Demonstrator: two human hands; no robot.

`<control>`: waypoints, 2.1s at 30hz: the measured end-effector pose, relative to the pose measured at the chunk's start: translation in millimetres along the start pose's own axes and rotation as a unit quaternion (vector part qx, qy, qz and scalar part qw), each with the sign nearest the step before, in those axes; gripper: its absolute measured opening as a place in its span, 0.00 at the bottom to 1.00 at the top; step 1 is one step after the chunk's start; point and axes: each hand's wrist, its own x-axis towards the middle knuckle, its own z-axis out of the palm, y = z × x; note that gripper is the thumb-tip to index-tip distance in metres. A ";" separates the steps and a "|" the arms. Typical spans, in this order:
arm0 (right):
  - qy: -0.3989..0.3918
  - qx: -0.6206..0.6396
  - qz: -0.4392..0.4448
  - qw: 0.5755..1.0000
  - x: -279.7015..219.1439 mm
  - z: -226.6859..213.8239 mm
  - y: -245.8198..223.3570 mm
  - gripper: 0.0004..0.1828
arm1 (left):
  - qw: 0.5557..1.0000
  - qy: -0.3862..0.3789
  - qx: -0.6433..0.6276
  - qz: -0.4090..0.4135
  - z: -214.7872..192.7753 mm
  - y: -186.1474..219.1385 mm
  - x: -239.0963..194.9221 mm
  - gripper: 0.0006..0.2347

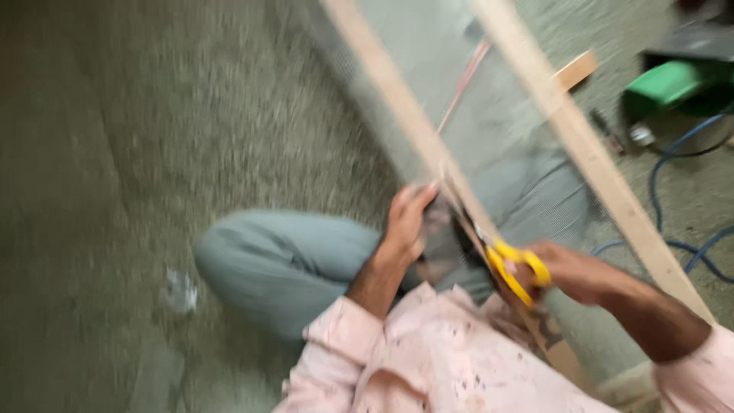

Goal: The person sits on the floor and uses yellow-handled scissors to trim the excess mesh from a wooden window screen frame. They cut along the edges of the frame, removing the overhanging mesh material.

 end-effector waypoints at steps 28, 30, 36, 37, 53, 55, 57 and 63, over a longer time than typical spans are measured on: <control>0.456 -0.036 -0.471 0.755 -123.7 -95.5 -148.1 0.24 | 0.999 -0.003 0.030 -0.012 -45.3 -3.3 64.4 0.07; 0.616 -0.171 -0.449 0.624 -132.9 -93.2 -139.1 0.23 | 0.996 0.054 0.067 -0.018 -38.0 4.2 44.1 0.11; 0.815 -0.417 -0.380 0.131 -163.2 -102.0 -124.9 0.32 | 0.898 0.125 0.261 0.331 49.6 94.8 -17.1 0.28; 0.827 -0.421 -0.356 0.109 -162.1 -98.7 -122.0 0.34 | 0.831 0.112 0.328 0.435 66.3 105.4 -31.9 0.32; 0.483 0.072 -0.749 0.447 -173.4 -105.7 -105.5 0.29 | 0.357 0.029 0.478 0.802 177.0 154.3 -87.6 0.20; 0.453 0.061 -0.748 0.481 -156.8 -93.5 -113.8 0.27 | 0.341 0.021 0.496 0.798 180.2 148.2 -77.3 0.17; 0.501 -0.009 -0.716 0.486 -138.4 -74.2 -116.3 0.25 | 0.347 0.012 0.509 0.788 179.6 142.0 -71.1 0.14; 0.466 -0.013 -0.661 0.588 -108.2 -37.6 -118.3 0.30 | 0.692 0.062 0.338 0.635 121.7 124.4 -58.9 0.35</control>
